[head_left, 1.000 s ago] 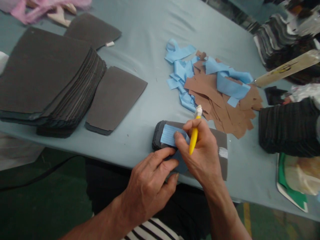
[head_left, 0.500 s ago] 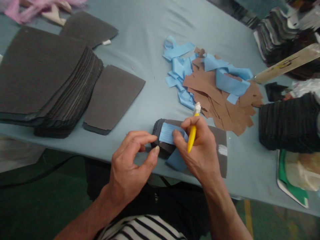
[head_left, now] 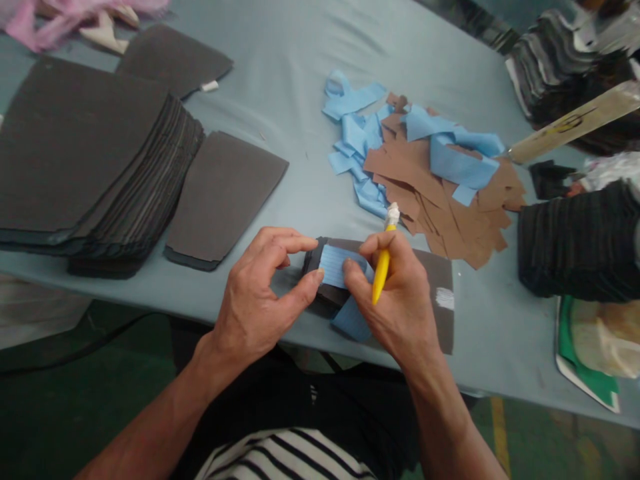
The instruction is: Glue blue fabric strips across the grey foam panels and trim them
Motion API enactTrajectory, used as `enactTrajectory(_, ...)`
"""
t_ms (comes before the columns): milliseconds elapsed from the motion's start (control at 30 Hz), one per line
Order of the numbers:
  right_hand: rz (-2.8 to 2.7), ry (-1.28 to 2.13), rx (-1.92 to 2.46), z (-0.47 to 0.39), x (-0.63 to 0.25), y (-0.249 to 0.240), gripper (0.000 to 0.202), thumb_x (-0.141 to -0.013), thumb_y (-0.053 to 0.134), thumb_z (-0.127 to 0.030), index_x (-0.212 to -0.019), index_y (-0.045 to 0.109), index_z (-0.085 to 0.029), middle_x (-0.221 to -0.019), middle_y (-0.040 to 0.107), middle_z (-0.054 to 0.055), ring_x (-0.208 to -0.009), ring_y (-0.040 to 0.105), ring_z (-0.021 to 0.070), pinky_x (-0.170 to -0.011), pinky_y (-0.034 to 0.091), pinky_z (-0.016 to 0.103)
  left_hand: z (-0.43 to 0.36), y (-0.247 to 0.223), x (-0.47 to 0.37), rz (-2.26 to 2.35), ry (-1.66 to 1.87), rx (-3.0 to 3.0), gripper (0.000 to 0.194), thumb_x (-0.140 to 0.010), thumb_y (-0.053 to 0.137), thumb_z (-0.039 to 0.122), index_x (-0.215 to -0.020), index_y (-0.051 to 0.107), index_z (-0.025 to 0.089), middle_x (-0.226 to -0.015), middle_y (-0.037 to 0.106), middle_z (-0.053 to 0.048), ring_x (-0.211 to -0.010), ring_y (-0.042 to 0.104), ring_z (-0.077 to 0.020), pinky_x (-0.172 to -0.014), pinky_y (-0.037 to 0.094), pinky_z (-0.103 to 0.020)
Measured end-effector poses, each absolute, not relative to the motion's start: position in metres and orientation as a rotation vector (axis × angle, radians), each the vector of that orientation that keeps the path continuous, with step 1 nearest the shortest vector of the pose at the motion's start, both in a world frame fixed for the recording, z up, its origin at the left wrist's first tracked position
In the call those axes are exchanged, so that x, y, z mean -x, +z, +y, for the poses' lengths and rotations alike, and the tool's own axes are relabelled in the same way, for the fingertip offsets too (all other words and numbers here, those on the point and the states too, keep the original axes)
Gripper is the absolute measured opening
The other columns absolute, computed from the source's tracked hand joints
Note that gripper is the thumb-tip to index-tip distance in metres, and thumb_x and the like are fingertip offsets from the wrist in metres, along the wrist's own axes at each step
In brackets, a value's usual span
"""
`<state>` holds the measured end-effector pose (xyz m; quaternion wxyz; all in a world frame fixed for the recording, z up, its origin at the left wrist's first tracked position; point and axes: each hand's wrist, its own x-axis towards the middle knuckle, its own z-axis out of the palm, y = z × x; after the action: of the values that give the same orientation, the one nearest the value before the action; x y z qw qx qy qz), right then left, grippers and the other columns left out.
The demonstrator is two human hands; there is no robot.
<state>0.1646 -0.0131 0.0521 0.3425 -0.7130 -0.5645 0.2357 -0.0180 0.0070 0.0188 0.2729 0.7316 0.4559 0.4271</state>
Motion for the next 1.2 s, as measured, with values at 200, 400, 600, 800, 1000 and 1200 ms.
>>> enactTrajectory(200,-1.473,0.619,1.861,-0.014,-0.166,0.05,0.017,-0.082,0.064,-0.03,-0.092,0.051,-0.028,-0.065,0.039,-0.011,-0.052,0.038,0.0112,-0.056,0.031,0.027,0.014,0.013,0.011,1.143,1.132,-2.002,0.019,-0.096,0.07,0.021,-0.115,0.071,0.021,-0.115,0.07,-0.007,-0.107,0.07,-0.0208,-0.096,0.059,-0.036)
enactTrajectory(400,-1.478,0.605,1.866,-0.014,-0.165,0.051,0.017,-0.082,0.064,-0.03,-0.093,0.051,-0.028,-0.065,0.04,-0.011,-0.051,0.037,0.0112,-0.056,0.031,0.027,0.018,0.01,0.006,1.114,1.11,-2.017,0.02,-0.096,0.069,0.019,-0.115,0.073,0.019,-0.113,0.067,-0.008,-0.106,0.069,-0.0206,-0.097,0.058,-0.036)
enactTrajectory(600,-1.482,0.616,1.861,-0.012,-0.165,0.054,0.016,-0.081,0.063,-0.031,-0.091,0.05,-0.028,-0.067,0.042,-0.01,-0.053,0.039,0.0118,-0.057,0.032,0.028,0.019,0.008,0.005,1.096,1.079,-2.011,0.02,-0.096,0.068,0.018,-0.116,0.074,0.016,-0.11,0.066,-0.008,-0.104,0.067,-0.02,-0.095,0.057,-0.035)
enactTrajectory(800,-1.481,0.602,1.869,-0.012,-0.164,0.053,0.016,-0.081,0.062,-0.031,-0.091,0.05,-0.028,-0.068,0.045,-0.009,-0.054,0.041,0.0122,-0.058,0.033,0.028,0.018,0.008,0.004,1.125,1.078,-2.022,0.02,-0.096,0.067,0.019,-0.115,0.074,0.018,-0.11,0.067,-0.008,-0.104,0.068,-0.0205,-0.095,0.058,-0.036)
enactTrajectory(1000,-1.53,0.663,1.881,-0.013,-0.167,0.062,0.016,-0.082,0.062,-0.031,-0.094,0.053,-0.028,-0.067,0.046,-0.009,-0.054,0.044,0.0132,-0.057,0.034,0.029,0.017,0.008,0.004,1.156,1.051,-2.001,0.021,-0.096,0.066,0.022,-0.115,0.074,0.02,-0.11,0.067,-0.007,-0.102,0.069,-0.0198,-0.095,0.058,-0.034)
enactTrajectory(1200,-1.624,0.744,1.955,-0.018,-0.184,0.078,0.015,-0.081,0.06,-0.03,-0.094,0.055,-0.028,-0.068,0.048,-0.008,-0.055,0.047,0.0135,-0.057,0.036,0.029,0.017,0.009,0.004,1.19,1.027,-1.987,0.02,-0.096,0.067,0.024,-0.114,0.075,0.021,-0.109,0.068,-0.006,-0.101,0.069,-0.0207,-0.093,0.058,-0.035)
